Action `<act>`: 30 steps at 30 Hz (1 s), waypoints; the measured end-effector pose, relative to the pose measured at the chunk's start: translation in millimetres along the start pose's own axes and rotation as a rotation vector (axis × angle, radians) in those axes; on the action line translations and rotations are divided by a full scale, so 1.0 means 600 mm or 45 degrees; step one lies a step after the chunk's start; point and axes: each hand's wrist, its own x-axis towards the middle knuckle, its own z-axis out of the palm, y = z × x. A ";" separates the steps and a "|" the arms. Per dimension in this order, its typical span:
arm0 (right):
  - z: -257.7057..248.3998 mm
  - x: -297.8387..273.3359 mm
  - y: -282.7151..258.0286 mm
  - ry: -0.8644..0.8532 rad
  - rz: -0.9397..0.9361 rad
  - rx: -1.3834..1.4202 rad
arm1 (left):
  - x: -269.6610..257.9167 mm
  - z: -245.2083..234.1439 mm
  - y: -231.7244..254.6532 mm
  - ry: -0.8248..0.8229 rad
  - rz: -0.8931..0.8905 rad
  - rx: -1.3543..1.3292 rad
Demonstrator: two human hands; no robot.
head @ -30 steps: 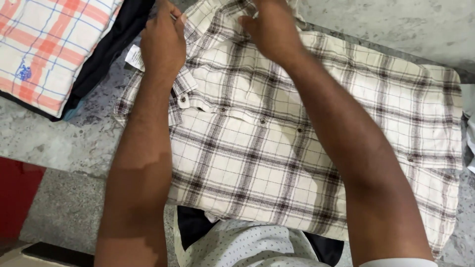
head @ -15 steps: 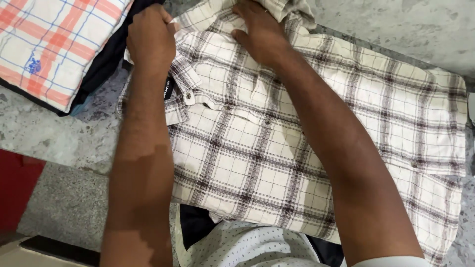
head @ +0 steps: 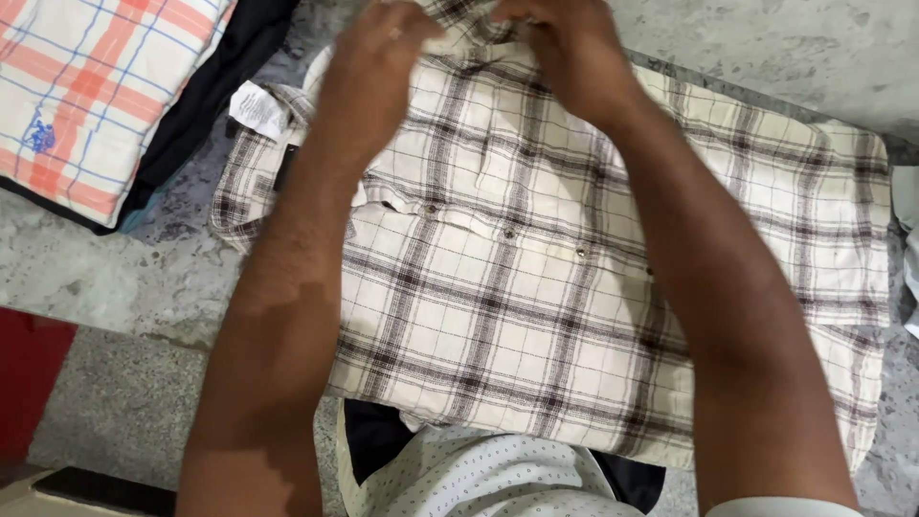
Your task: Folding a plaid button-up shirt on a counter.
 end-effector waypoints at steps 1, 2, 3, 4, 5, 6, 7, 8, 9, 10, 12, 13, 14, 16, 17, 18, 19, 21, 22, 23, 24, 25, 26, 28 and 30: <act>-0.019 -0.016 0.015 0.021 -0.261 -0.103 | 0.000 0.004 0.015 -0.096 0.068 -0.139; -0.038 -0.035 0.030 0.035 -0.523 -0.207 | 0.000 0.008 0.031 -0.193 0.137 -0.278; -0.048 -0.054 0.037 0.039 -0.520 -0.211 | -0.003 0.008 0.038 -0.192 0.142 -0.282; -0.060 -0.075 0.044 0.094 -0.458 -0.237 | -0.004 0.010 0.046 -0.230 0.186 -0.301; -0.073 -0.097 0.052 0.149 -0.396 -0.263 | -0.006 0.012 0.055 -0.267 0.230 -0.319; -0.077 -0.114 0.066 0.156 -0.388 -0.271 | -0.001 0.012 0.062 -0.266 0.240 -0.328; -0.081 -0.132 0.081 0.158 -0.291 -0.359 | 0.003 0.013 0.068 -0.313 0.241 -0.361; -0.086 -0.151 0.096 0.161 -0.188 -0.448 | 0.009 0.015 0.075 -0.360 0.245 -0.398; -0.090 -0.164 0.105 0.170 -0.175 -0.458 | 0.025 0.014 0.088 -0.360 0.258 -0.410; -0.089 -0.176 0.113 0.161 -0.146 -0.483 | 0.038 0.011 0.097 -0.449 0.206 -0.551; -0.082 -0.190 0.128 0.156 -0.115 -0.506 | 0.060 0.018 0.110 -0.542 0.157 -0.691; -0.077 -0.192 0.136 0.228 -0.153 -0.603 | 0.069 0.028 0.114 -0.589 0.137 -0.804; -0.073 -0.194 0.144 0.302 -0.191 -0.700 | 0.080 0.039 0.118 -0.636 0.118 -0.917; -0.070 -0.193 0.136 0.346 -0.205 -0.682 | 0.082 0.075 0.113 -0.632 0.154 -0.904; -0.070 -0.193 0.133 0.383 -0.221 -0.666 | 0.083 0.094 0.111 -0.625 0.184 -0.895; -0.068 -0.196 0.140 0.391 -0.211 -0.668 | 0.076 0.109 0.106 -0.632 0.194 -0.898; -0.065 -0.199 0.147 0.312 -0.099 -0.689 | 0.070 0.125 0.099 -0.595 0.191 -0.742; -0.065 -0.203 0.145 0.235 0.020 -0.710 | 0.065 0.133 0.094 -0.558 0.193 -0.593; -0.065 -0.208 0.135 0.059 0.156 -0.769 | 0.063 0.125 0.094 -0.547 0.119 -0.516; -0.064 -0.213 0.125 -0.121 0.290 -0.823 | 0.060 0.117 0.095 -0.536 0.046 -0.440; -0.063 -0.219 0.129 -0.123 0.298 -0.820 | 0.056 0.114 0.094 -0.543 0.048 -0.443; -0.063 -0.224 0.134 -0.162 0.255 -0.857 | 0.053 0.111 0.094 -0.553 -0.004 -0.471; -0.063 -0.226 0.138 -0.197 0.209 -0.895 | 0.053 0.106 0.092 -0.558 -0.054 -0.495; -0.069 -0.227 0.137 -0.235 0.273 -0.914 | 0.043 0.126 0.076 -0.505 0.001 -0.408; -0.075 -0.228 0.144 -0.275 0.335 -0.935 | 0.038 0.137 0.068 -0.447 0.053 -0.320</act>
